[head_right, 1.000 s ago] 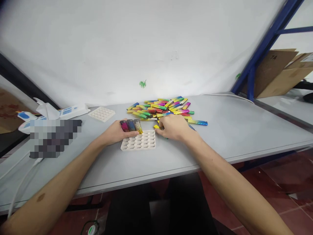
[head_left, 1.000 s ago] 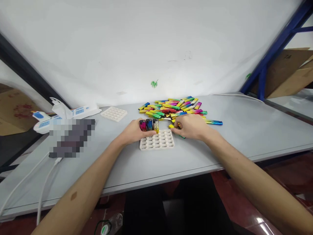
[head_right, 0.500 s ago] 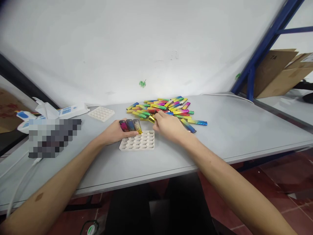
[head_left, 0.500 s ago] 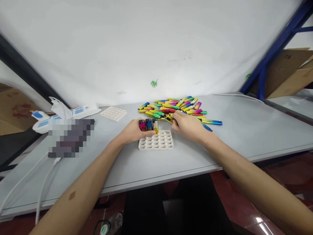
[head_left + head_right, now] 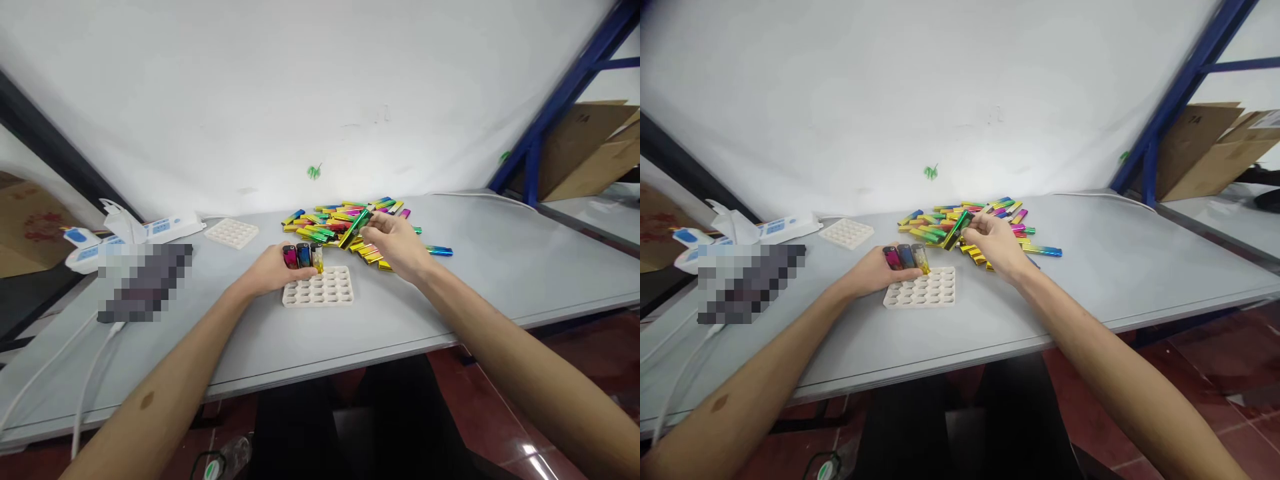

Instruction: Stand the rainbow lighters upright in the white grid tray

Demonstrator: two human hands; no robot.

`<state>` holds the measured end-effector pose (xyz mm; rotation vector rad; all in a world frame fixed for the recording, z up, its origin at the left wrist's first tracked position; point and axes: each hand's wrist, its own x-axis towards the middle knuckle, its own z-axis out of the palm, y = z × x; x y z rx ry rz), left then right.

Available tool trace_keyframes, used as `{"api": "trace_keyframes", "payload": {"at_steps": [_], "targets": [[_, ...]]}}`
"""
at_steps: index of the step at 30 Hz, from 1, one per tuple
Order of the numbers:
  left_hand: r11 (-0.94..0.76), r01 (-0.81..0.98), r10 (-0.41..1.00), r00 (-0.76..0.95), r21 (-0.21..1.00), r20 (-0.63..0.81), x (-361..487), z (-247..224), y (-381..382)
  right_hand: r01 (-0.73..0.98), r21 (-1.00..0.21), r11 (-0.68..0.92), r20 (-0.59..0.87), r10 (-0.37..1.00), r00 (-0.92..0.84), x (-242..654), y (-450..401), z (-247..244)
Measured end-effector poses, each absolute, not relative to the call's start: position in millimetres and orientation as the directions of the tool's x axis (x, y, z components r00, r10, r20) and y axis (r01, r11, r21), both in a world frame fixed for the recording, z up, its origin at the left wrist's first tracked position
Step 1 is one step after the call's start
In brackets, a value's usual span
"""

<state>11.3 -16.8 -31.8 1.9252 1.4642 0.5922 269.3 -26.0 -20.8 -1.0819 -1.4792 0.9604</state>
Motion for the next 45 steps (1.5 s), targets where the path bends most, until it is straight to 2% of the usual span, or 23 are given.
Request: {"api": "trace_keyframes", "payload": {"at_steps": [4, 8, 11, 26, 31, 39, 45], "targets": [[-0.178, 0.665, 0.963, 0.270, 0.725, -0.012, 12, -30, -18, -0.039, -0.983, 0.180, 0.183, 0.978, -0.096, 268, -25, -21], [-0.178, 0.663, 0.962, 0.272, 0.727, -0.012, 13, -30, -19, -0.134, -0.990, 0.041, 0.059, 0.989, -0.135, 262, -31, -18], [-0.177, 0.662, 0.962, 0.272, 0.728, -0.013, 13, -30, -19, -0.134, -0.991, -0.007, 0.019, 0.981, -0.194, 260, -36, -15], [-0.194, 0.665, 0.956, 0.294, 0.721, -0.015, 12, -32, -17, -0.084, -0.995, -0.053, -0.017, 0.926, -0.378, 260, -40, -13], [-0.191, 0.665, 0.959, 0.285, 0.722, -0.009, 12, -31, -17, -0.055, -0.995, -0.077, -0.053, 0.934, -0.353, 262, -36, -15], [-0.179, 0.662, 0.962, 0.274, 0.728, -0.012, 13, -30, -19, -0.079, -0.996, -0.049, -0.014, 0.921, -0.390, 262, -34, -21], [-0.178, 0.679, 0.962, 0.273, 0.712, -0.021, 12, -31, -17, -0.077, -0.997, -0.028, -0.002, 0.949, -0.315, 260, -35, -18]]}}
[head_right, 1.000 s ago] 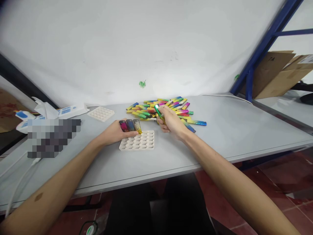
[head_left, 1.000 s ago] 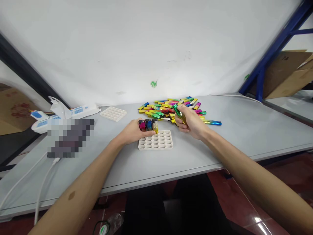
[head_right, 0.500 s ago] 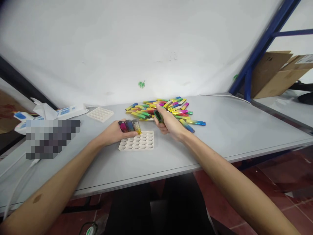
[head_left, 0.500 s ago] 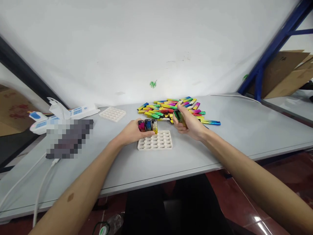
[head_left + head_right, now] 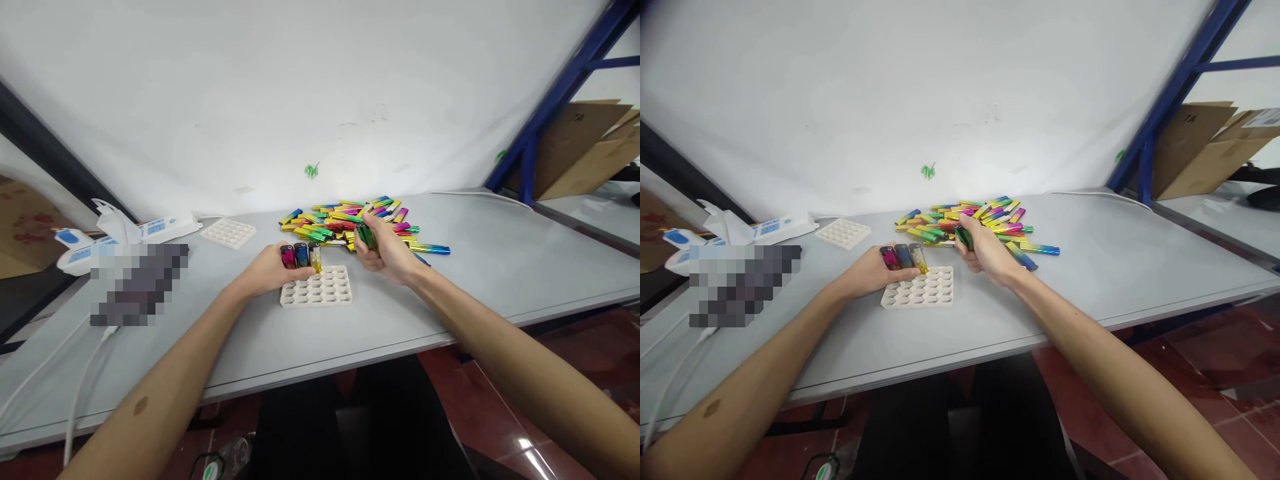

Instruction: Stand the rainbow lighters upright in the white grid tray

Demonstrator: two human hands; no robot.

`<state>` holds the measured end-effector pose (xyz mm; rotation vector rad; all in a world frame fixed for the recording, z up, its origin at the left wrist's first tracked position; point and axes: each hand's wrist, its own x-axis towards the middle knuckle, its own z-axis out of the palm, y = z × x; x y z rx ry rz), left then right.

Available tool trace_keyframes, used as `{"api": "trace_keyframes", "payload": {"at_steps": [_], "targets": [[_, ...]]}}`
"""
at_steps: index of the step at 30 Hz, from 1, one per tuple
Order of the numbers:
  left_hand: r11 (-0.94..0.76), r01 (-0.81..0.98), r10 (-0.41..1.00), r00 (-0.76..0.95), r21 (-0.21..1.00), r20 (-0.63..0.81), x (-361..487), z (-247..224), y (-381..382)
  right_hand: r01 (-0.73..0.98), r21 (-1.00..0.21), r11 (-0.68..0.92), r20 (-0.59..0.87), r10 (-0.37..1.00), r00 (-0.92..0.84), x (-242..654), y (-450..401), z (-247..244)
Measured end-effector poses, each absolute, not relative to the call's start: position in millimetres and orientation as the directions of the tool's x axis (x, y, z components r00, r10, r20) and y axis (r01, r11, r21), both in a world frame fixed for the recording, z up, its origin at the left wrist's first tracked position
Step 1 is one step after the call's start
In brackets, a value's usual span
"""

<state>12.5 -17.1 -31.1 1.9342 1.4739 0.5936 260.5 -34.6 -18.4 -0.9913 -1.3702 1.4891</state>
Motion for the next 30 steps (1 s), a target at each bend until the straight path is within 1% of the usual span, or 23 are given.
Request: {"api": "trace_keyframes", "payload": {"at_steps": [8, 13, 16, 19, 21, 22, 27, 30], "targets": [[-0.182, 0.684, 0.959, 0.282, 0.706, -0.026, 13, -31, -17, -0.067, -0.997, -0.028, -0.001, 0.929, -0.371, 260, -35, -20], [-0.196, 0.675, 0.956, 0.293, 0.711, -0.014, 14, -30, -20, -0.022, -1.000, -0.003, 0.004, 0.945, -0.328, 258, -37, -18], [-0.203, 0.669, 0.951, 0.309, 0.715, -0.019, 15, -29, -21, 0.000, -0.996, 0.091, 0.086, 0.947, -0.308, 257, -37, -19], [-0.209, 0.672, 0.949, 0.314, 0.711, -0.017, 16, -28, -23, 0.146, -0.951, 0.273, 0.225, 0.933, -0.280, 257, -37, -21], [-0.217, 0.664, 0.946, 0.324, 0.716, -0.014, 16, -27, -24, 0.225, -0.907, 0.357, 0.284, 0.911, -0.298, 258, -38, -21], [-0.219, 0.659, 0.944, 0.330, 0.720, -0.014, 16, -26, -24, 0.227, -0.898, 0.376, 0.300, 0.903, -0.308, 258, -38, -21], [-0.238, 0.667, 0.942, 0.335, 0.706, 0.001, 17, -25, -25, 0.119, -0.915, 0.385, 0.332, 0.887, -0.321, 256, -37, -26], [-0.267, 0.662, 0.935, 0.355, 0.700, 0.020, 17, -26, -25, 0.162, -0.899, 0.407, 0.346, 0.886, -0.308, 253, -35, -34]]}}
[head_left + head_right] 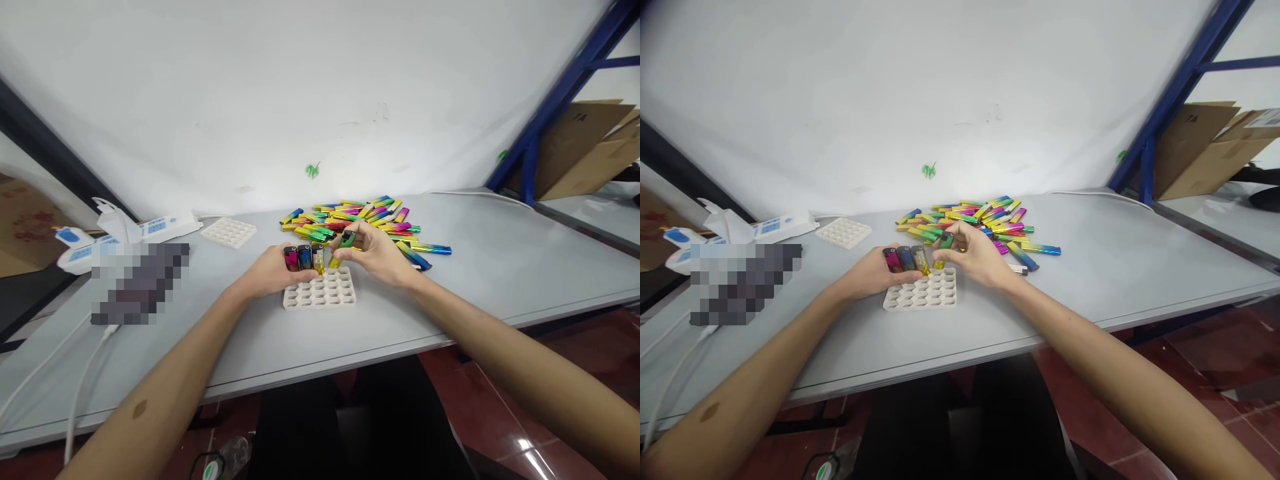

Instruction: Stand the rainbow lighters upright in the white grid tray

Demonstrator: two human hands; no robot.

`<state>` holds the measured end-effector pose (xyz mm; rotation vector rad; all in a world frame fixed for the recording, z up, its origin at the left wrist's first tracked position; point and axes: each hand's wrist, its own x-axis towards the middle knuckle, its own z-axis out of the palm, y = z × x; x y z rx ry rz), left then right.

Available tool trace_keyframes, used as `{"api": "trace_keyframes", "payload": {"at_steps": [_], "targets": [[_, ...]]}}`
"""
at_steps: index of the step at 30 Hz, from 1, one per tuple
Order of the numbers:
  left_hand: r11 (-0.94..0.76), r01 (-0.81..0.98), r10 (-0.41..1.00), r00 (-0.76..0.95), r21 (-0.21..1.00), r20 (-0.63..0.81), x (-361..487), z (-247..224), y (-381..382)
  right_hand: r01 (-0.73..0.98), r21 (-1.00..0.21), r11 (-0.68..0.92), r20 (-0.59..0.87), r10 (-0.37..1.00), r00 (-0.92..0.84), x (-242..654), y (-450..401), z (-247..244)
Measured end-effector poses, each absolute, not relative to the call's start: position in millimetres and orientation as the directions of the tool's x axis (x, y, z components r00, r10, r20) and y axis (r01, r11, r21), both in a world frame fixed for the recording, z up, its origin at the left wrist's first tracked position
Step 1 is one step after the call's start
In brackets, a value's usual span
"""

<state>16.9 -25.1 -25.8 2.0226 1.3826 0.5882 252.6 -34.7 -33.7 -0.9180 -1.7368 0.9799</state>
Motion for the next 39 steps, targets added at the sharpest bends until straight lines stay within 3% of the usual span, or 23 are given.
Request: {"api": "trace_keyframes", "payload": {"at_steps": [5, 10, 15, 21, 27, 39], "targets": [[-0.261, 0.667, 0.938, 0.346, 0.698, 0.021, 18, -27, -26, 0.317, -0.836, 0.447, 0.334, 0.874, -0.353, 247, -35, -42], [-0.277, 0.636, 0.921, 0.389, 0.721, 0.011, 21, -25, -27, 0.518, -0.694, 0.499, 0.323, 0.860, -0.396, 247, -38, -35], [-0.255, 0.635, 0.926, 0.377, 0.729, -0.005, 17, -28, -24, 0.595, -0.588, 0.548, 0.354, 0.836, -0.420, 255, -40, -25], [-0.246, 0.671, 0.932, 0.361, 0.700, -0.019, 10, -27, -20, 0.863, -0.381, 0.331, 0.458, 0.879, -0.135, 281, -24, -25], [-0.222, 0.705, 0.945, 0.325, 0.674, -0.028, 10, -25, -19, 0.964, -0.149, 0.219, 0.423, 0.896, -0.138, 291, -12, -40], [-0.220, 0.690, 0.949, 0.315, 0.690, -0.013, 7, -30, -16, 0.978, -0.119, 0.173, 0.423, 0.900, -0.107, 291, -1, -47]]}}
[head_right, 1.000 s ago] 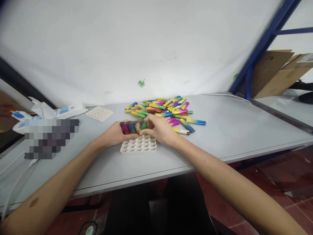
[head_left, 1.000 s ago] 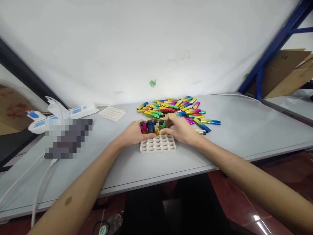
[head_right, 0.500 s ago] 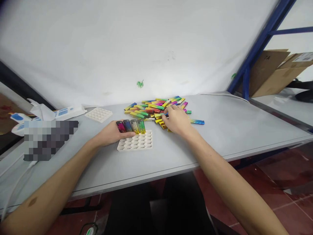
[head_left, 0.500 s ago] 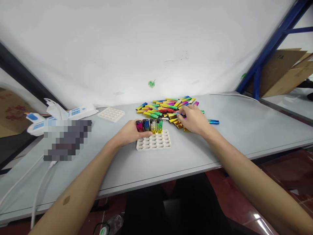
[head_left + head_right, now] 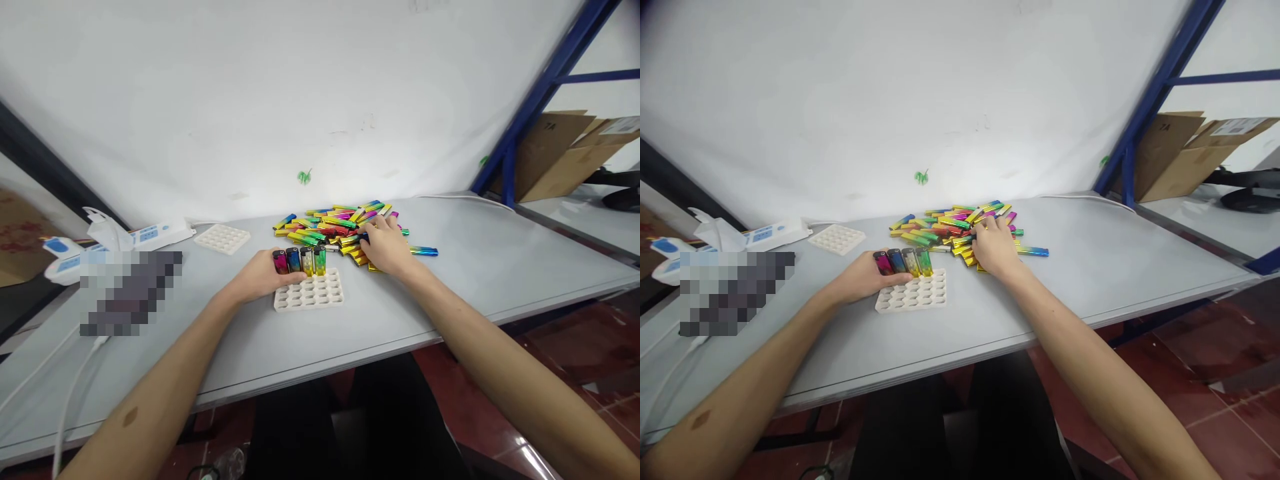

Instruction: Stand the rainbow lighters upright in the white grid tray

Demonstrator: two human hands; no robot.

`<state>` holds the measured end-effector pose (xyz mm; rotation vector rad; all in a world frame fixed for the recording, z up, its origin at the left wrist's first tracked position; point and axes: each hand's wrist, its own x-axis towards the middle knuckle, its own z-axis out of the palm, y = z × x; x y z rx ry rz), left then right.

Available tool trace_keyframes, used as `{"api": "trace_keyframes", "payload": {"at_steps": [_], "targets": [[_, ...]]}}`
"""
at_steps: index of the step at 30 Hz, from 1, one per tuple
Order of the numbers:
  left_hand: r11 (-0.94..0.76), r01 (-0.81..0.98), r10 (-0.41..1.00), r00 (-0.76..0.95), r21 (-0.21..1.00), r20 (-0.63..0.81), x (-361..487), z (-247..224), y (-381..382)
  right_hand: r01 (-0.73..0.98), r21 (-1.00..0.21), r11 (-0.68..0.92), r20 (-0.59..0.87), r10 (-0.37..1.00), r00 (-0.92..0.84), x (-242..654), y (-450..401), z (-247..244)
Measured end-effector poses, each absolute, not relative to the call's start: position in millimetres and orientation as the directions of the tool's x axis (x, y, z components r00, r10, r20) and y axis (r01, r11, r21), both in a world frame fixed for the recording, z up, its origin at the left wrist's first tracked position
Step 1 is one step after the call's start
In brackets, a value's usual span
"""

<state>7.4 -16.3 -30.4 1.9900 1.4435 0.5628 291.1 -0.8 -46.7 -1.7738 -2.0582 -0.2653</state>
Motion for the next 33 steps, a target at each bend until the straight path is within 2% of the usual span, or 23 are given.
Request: {"api": "trace_keyframes", "payload": {"at_steps": [3, 7, 10, 14, 18, 20, 22, 30, 33], "targets": [[-0.218, 0.700, 0.950, 0.310, 0.680, -0.015, 8, -30, -17, 0.963, -0.170, 0.211, 0.391, 0.911, -0.131, 297, 1, -45], [-0.209, 0.708, 0.954, 0.299, 0.674, -0.019, 9, -29, -18, 0.913, -0.256, 0.319, 0.446, 0.876, -0.181, 303, 0, -42], [-0.201, 0.700, 0.956, 0.292, 0.685, -0.018, 9, -29, -18, 0.829, -0.436, 0.349, 0.408, 0.898, -0.162, 301, -4, -35], [-0.195, 0.695, 0.956, 0.292, 0.692, -0.023, 9, -29, -18, 0.556, -0.760, 0.338, 0.330, 0.937, -0.118, 296, -10, -27], [-0.201, 0.706, 0.956, 0.293, 0.679, -0.021, 10, -27, -20, 0.195, -0.929, 0.314, 0.301, 0.949, -0.095, 291, -13, -23], [-0.204, 0.704, 0.954, 0.299, 0.681, -0.023, 10, -27, -19, 0.042, -0.968, 0.246, 0.241, 0.965, -0.103, 289, -14, -23], [-0.207, 0.696, 0.952, 0.304, 0.687, -0.021, 9, -29, -18, -0.038, -0.983, 0.180, 0.183, 0.976, -0.121, 287, -14, -22], [-0.203, 0.676, 0.952, 0.305, 0.708, -0.017, 8, -31, -17, -0.091, -0.990, 0.105, 0.124, 0.963, -0.241, 284, -14, -25], [-0.203, 0.686, 0.950, 0.310, 0.699, -0.029, 8, -30, -17, -0.131, -0.990, 0.047, 0.076, 0.972, -0.225, 283, -17, -22]]}}
